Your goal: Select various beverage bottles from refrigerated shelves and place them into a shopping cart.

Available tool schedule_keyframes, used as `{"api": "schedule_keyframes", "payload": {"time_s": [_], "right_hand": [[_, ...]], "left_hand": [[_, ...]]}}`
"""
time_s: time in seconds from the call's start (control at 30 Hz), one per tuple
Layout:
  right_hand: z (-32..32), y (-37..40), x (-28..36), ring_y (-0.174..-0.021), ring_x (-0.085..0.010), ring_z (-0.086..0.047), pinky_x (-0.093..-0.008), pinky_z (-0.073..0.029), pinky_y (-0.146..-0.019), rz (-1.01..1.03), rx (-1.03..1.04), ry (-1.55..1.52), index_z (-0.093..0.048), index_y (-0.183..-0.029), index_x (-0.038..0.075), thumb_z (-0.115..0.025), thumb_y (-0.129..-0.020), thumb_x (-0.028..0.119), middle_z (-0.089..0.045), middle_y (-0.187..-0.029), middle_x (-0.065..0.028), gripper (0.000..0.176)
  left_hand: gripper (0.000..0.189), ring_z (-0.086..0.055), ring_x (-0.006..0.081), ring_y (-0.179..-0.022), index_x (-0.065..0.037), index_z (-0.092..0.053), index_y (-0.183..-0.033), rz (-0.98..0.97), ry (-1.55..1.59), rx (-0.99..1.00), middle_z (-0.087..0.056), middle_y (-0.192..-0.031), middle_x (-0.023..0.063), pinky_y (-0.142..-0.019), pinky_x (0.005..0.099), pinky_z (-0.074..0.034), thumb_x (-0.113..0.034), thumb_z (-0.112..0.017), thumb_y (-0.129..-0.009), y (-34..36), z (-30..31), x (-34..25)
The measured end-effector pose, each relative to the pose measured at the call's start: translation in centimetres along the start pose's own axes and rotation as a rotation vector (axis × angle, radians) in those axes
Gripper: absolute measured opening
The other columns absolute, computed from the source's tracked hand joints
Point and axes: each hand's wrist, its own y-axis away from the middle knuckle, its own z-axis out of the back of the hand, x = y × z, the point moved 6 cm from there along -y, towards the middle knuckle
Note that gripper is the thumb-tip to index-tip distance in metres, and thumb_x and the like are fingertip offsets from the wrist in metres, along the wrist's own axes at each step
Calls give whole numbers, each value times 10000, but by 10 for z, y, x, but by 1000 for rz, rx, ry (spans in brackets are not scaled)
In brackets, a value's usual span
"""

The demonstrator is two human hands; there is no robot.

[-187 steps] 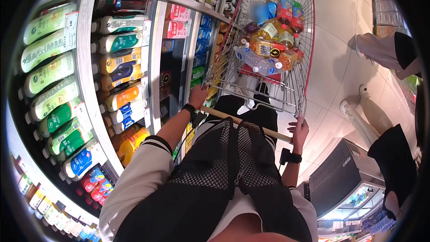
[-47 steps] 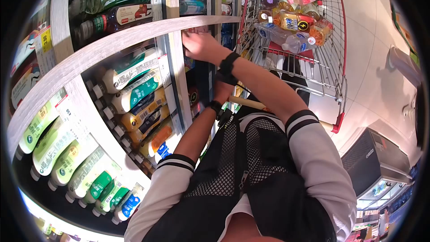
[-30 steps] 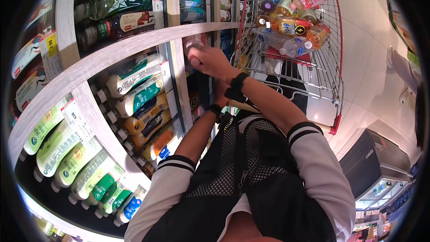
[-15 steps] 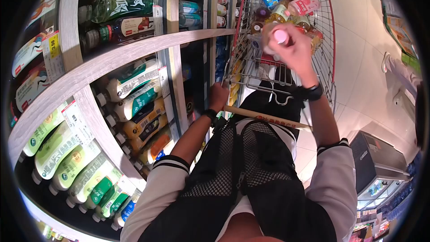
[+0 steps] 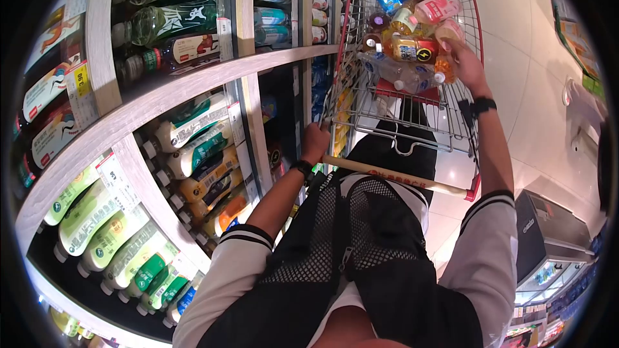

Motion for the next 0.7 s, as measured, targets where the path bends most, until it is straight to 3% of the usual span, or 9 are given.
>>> {"api": "schedule_keyframes", "payload": {"time_s": [0.07,0.13,0.3,0.33,0.43,0.5,0.53,0.63,0.7], "right_hand": [[12,27,20,-970,-369,-642,-422,-530,-882,-115,68,-82,-633,-1309,120,-657,-908,67,-656,-1029,-168,405],[39,56,33,-1054,-356,-626,-444,-507,-933,-6,-185,222,-629,-1315,116,-681,-901,102,-648,-1113,-154,417],[54,169,48,-1319,-423,-461,-512,-356,-1131,-426,-156,388,-458,-1478,117,-763,-852,263,-493,-1407,-220,712],[52,195,43,-1351,-426,-433,-511,-337,-1152,-514,-118,391,-420,-1502,111,-763,-857,298,-455,-1450,-235,754],[49,260,46,-1254,-408,-546,-484,-405,-1094,-560,-180,467,-400,-1500,75,-702,-919,429,-570,-1333,-250,744],[40,286,46,-959,-376,-691,-454,-521,-897,-1038,-88,55,-471,-1419,33,-617,-959,566,-705,-1021,-220,718],[42,282,51,-959,-376,-691,-454,-521,-897,-1040,-89,50,-471,-1419,33,-617,-959,566,-705,-1021,-220,718],[44,284,63,-597,-306,-649,-419,-489,-588,-1033,-120,-15,-593,-1101,-22,-585,-956,644,-637,-649,-157,681],[47,284,64,-581,-303,-622,-424,-472,-581,-1051,-120,71,-598,-1051,-25,-584,-956,646,-613,-634,-162,678]], "left_hand": [[368,-671,491,-902,58,-704,-917,34,2,29,-686,-856,305,-753,538,-529,-299,-625,-952,2,-3,7],[360,-670,492,-897,54,-707,-915,47,-5,29,-688,-861,303,-758,539,-527,-293,-619,-954,2,-5,9],[375,-690,469,-867,53,-708,-907,22,39,78,-698,-864,292,-755,518,-528,-306,-614,-962,-1,-1,8],[389,-703,414,-797,47,-698,-918,20,100,132,-697,-800,244,-708,477,-528,-331,-623,-971,-2,-3,10],[397,-676,271,-655,22,-671,-934,40,337,246,-648,-679,130,-621,383,-508,-371,-641,-986,7,-10,29],[336,-536,90,-558,-45,-623,-938,43,682,294,-517,-603,-4,-543,273,-437,-372,-648,-1010,28,-13,33],[336,-536,90,-558,-45,-623,-938,41,677,294,-517,-603,-4,-543,273,-437,-372,-648,-1010,40,-17,40],[322,-533,97,-592,-45,-647,-924,27,709,74,-554,-650,-12,-557,277,-416,-352,-642,-1019,64,-11,43],[337,-532,100,-591,-31,-663,-924,64,648,38,-556,-647,-4,-565,287,-416,-351,-631,-1025,60,-14,32]]}}
